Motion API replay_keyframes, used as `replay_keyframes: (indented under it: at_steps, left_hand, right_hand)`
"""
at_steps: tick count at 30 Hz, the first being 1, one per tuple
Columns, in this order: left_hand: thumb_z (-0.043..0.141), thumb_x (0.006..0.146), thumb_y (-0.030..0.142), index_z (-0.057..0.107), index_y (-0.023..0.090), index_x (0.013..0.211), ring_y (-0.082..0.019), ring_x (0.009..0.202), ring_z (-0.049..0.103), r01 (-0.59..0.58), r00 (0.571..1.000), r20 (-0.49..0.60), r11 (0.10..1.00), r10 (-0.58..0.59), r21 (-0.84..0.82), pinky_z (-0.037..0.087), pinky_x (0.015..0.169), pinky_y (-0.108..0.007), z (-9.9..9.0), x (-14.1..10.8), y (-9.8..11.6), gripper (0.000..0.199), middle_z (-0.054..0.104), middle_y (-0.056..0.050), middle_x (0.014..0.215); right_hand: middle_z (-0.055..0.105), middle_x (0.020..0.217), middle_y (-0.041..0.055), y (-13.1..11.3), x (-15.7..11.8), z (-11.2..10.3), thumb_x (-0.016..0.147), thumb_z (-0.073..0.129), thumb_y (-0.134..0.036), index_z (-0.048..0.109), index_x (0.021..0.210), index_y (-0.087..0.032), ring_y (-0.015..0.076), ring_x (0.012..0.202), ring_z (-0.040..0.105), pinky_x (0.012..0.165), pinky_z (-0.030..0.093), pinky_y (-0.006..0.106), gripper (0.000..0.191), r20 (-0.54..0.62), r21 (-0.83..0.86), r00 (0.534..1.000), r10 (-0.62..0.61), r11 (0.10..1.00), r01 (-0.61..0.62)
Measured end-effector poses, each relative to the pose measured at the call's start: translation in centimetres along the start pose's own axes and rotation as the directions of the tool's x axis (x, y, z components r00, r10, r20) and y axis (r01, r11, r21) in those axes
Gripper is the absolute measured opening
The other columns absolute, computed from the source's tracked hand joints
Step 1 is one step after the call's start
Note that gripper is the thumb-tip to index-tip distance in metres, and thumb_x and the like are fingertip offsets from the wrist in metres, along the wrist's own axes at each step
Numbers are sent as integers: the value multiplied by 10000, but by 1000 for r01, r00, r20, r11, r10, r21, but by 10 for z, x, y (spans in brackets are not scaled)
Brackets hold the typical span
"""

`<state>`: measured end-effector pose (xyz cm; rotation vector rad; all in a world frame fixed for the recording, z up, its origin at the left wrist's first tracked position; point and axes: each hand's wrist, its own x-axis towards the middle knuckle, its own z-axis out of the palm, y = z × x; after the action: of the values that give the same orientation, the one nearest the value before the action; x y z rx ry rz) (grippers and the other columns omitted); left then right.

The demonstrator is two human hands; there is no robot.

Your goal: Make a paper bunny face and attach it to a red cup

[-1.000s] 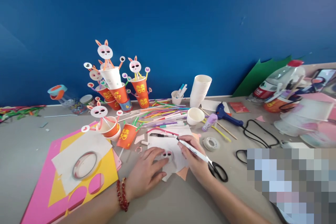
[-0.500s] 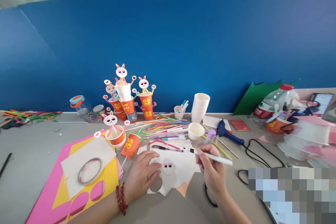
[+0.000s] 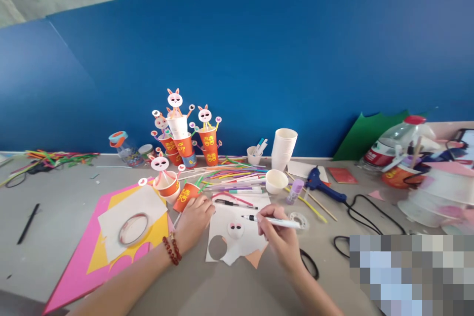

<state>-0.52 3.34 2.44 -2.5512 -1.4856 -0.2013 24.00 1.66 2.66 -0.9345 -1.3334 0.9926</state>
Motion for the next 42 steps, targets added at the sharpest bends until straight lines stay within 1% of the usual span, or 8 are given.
replay_keyframes:
  at_steps: [3,7,14,19,23,29,36,42]
  left_hand:
    - [478,951,155,582,206,1038,-220,1079,534,-57,994,-98,979,38,-196,422,938,-384,-18,1,12,145,641,-55,1038]
    - [461,973,207,564,221,1065,-217,1076,544,-107,984,-175,860,21,-499,433,926,-371,-36,1,30,139,627,-58,1074]
    - [465,968,200,566,206,1028,-221,1085,539,-123,988,-144,809,49,-574,430,931,-359,-44,8,42,117,623,-62,1058]
    - [446,974,203,549,200,1019,-186,927,580,-108,994,-72,746,81,-658,452,810,-297,-50,11,47,112,632,-46,976]
    - [471,965,218,558,202,966,-153,805,586,-9,1000,1,665,14,-747,443,724,-247,-52,6,55,89,636,-20,892]
    - [431,987,341,532,198,969,-109,592,550,221,969,249,434,7,-873,435,602,-213,-44,-11,65,176,589,13,767]
    - [315,1016,404,461,201,791,-140,652,513,146,946,287,594,148,-791,353,616,-236,-34,-40,67,336,567,-5,711]
    - [298,1008,431,422,211,788,-135,597,453,154,950,278,562,141,-813,320,557,-238,-40,-46,74,335,518,5,688]
  right_hand:
    - [524,598,-28,-4,-3,5,897,546,-291,555,752,-200,109,512,428,476,337,232,171,65,48,998,27,998,-30]
    - [522,595,-33,-6,-7,9,931,529,-349,542,769,-197,98,490,413,469,330,230,223,89,92,995,53,994,-61]
    - [533,619,-26,-2,-9,10,931,534,-341,555,775,-192,96,497,421,475,338,228,217,93,69,994,53,996,-60]
    - [509,592,-35,0,-11,15,915,548,-358,537,747,-196,95,491,404,463,310,220,234,107,165,989,104,979,-121]
    - [420,518,-73,5,-18,23,903,543,-360,487,720,-209,86,458,340,445,255,209,243,49,349,975,215,911,-218]
    - [340,501,-90,4,-32,32,877,507,-319,456,696,-218,90,439,285,443,244,220,213,61,394,965,255,882,-258]
    - [426,610,-32,-4,-48,27,865,507,-229,469,654,-202,121,563,383,539,317,253,215,170,250,985,-34,968,-10]
    - [399,590,-58,4,-57,35,856,517,-226,484,699,-206,96,484,309,485,264,244,161,168,456,982,88,876,-157]
